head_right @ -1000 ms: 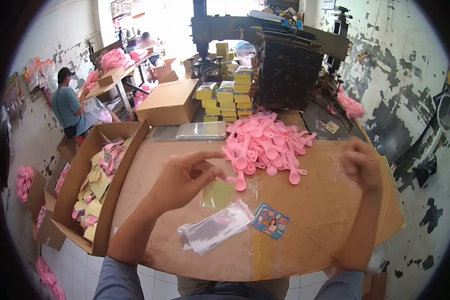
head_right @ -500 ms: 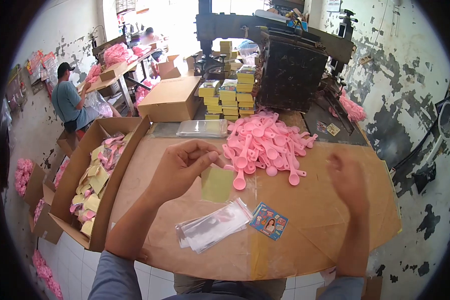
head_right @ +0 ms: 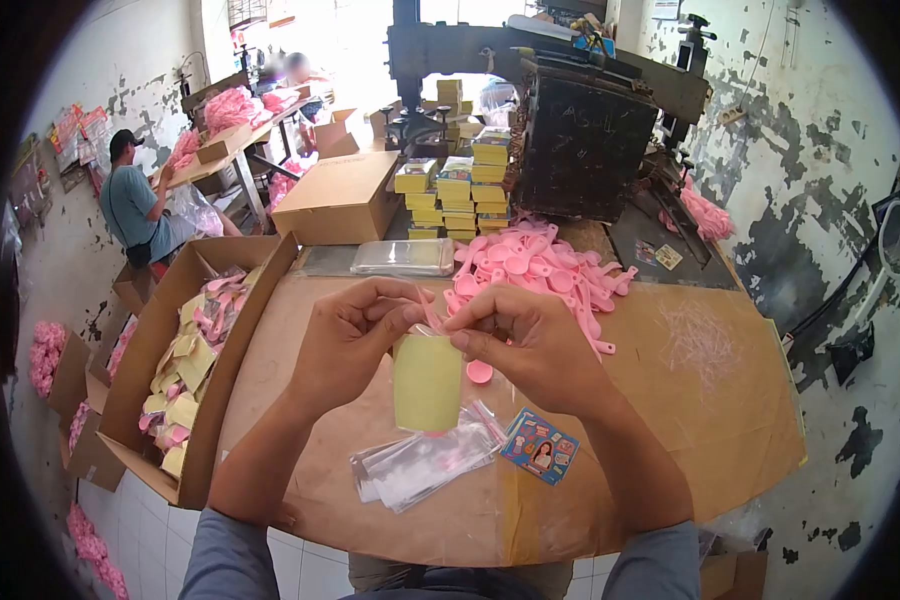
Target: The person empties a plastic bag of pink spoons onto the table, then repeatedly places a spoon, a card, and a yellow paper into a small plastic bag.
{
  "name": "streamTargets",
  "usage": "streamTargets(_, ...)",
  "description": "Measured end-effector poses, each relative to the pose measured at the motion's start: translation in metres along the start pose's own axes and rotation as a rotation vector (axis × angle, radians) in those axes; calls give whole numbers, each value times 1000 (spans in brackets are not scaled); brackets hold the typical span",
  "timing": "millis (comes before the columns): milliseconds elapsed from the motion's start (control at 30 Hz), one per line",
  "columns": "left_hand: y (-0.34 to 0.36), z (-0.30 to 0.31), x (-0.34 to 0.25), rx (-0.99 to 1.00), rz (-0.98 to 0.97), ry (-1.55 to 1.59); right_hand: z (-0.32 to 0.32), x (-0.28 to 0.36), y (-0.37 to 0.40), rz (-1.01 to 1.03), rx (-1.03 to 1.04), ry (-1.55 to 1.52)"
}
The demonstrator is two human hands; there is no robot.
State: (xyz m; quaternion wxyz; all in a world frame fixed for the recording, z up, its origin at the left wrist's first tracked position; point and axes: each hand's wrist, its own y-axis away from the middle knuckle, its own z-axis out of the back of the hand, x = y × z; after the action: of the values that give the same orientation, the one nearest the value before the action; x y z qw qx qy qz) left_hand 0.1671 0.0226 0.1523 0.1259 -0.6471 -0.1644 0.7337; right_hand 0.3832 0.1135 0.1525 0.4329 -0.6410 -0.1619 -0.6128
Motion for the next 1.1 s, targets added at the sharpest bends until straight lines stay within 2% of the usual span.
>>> streamTargets(67,-1,-2,11,4,-48,0,3,-4,2,-83,14,-82)
streamTargets(167,-3,-1,3,21,134,28,5,-6,-1,-36,-73,-149)
streamTargets(267,-4,-3,6,10,96,61,15,-4,-1,-86,-112,-103)
streamTargets(467,-5,-4,17,-7,104,20,14,-10,-1,-38,-81,-65)
streamTargets(667,-5,-5,21,-17,-5,7,25,-13,-1,-120,-72,-111)
streamTargets(767,-4,-1,20,4,-5,-78,24,-14,-1,-83,-92,-115)
streamTargets(967,-4,2,25,6,-55,-16,30,-12,1,-44,-36,-77)
streamTargets(1100,-6,11,30,90,-130,-103,32,-18,0,22,6,-50)
